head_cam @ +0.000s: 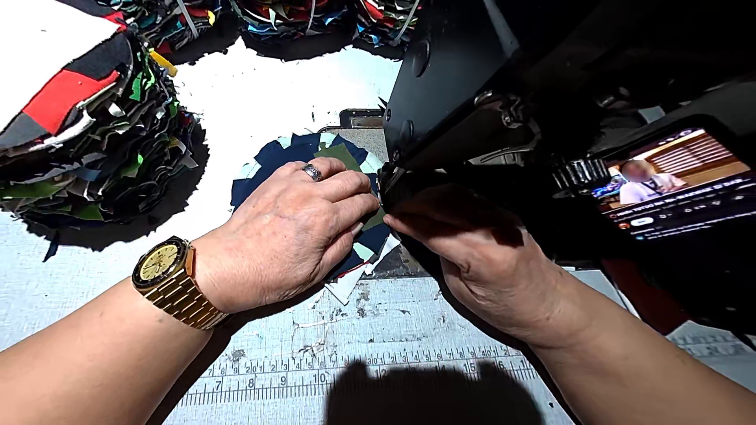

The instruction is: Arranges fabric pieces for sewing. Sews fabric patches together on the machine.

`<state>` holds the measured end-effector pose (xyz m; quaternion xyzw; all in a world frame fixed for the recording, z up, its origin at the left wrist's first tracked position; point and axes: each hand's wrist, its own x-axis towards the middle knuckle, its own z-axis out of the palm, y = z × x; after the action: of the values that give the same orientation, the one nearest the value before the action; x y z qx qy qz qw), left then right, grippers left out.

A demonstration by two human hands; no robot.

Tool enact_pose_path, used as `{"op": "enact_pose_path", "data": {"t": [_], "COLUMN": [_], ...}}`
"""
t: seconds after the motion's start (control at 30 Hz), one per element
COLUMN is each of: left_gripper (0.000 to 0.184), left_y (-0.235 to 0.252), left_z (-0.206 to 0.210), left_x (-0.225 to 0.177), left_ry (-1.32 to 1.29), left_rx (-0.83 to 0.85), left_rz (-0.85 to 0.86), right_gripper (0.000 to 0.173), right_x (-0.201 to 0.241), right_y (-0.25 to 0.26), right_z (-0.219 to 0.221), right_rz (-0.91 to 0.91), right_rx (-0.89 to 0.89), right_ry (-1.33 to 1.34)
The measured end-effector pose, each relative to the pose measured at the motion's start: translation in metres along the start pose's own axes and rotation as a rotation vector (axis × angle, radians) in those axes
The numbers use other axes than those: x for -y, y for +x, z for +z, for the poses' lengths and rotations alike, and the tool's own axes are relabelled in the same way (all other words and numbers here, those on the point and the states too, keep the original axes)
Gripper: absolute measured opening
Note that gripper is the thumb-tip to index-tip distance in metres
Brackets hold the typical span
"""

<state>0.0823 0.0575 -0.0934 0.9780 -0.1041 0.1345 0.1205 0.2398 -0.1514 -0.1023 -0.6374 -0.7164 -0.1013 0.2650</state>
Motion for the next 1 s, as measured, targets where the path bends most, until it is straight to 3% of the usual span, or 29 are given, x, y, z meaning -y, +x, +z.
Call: {"op": "enact_pose_path", "data": {"t": [0.23,0.43,0.6,0.7,1.0], "left_gripper": [0.045,0.050,0.038,0.035,0.038], "left_y": [0.002,-0.001,-0.003,-0.005,-0.001], "left_z": [0.003,0.000,-0.010,-0.009,-0.005], "left_x": [-0.003,-0.001,0.010,0.019,0.011], "left_ry": [0.040,0.021,-0.091,-0.167,-0.056], "left_rx": [-0.008,-0.010,-0.083,-0.024,0.009], "left_rz": [-0.045,-0.069,0.096,0.148,0.061], "right_gripper": [0.031,0.029,0.029,0.029,0.027], "right_x": [-0.002,0.003,0.004,0.004,-0.001], "right_y": [0.000,0.002,0.000,0.000,0.001], "right_z": [0.000,-0.003,0.000,0.001,-0.001], "right_rz": [0.038,0.000,-0.034,-0.029,-0.011], "right_rx": [0.021,-0.067,0.020,0.031,-0.031], "right_ry": [-0.042,0.003,0.027,0.011,-0.012]}}
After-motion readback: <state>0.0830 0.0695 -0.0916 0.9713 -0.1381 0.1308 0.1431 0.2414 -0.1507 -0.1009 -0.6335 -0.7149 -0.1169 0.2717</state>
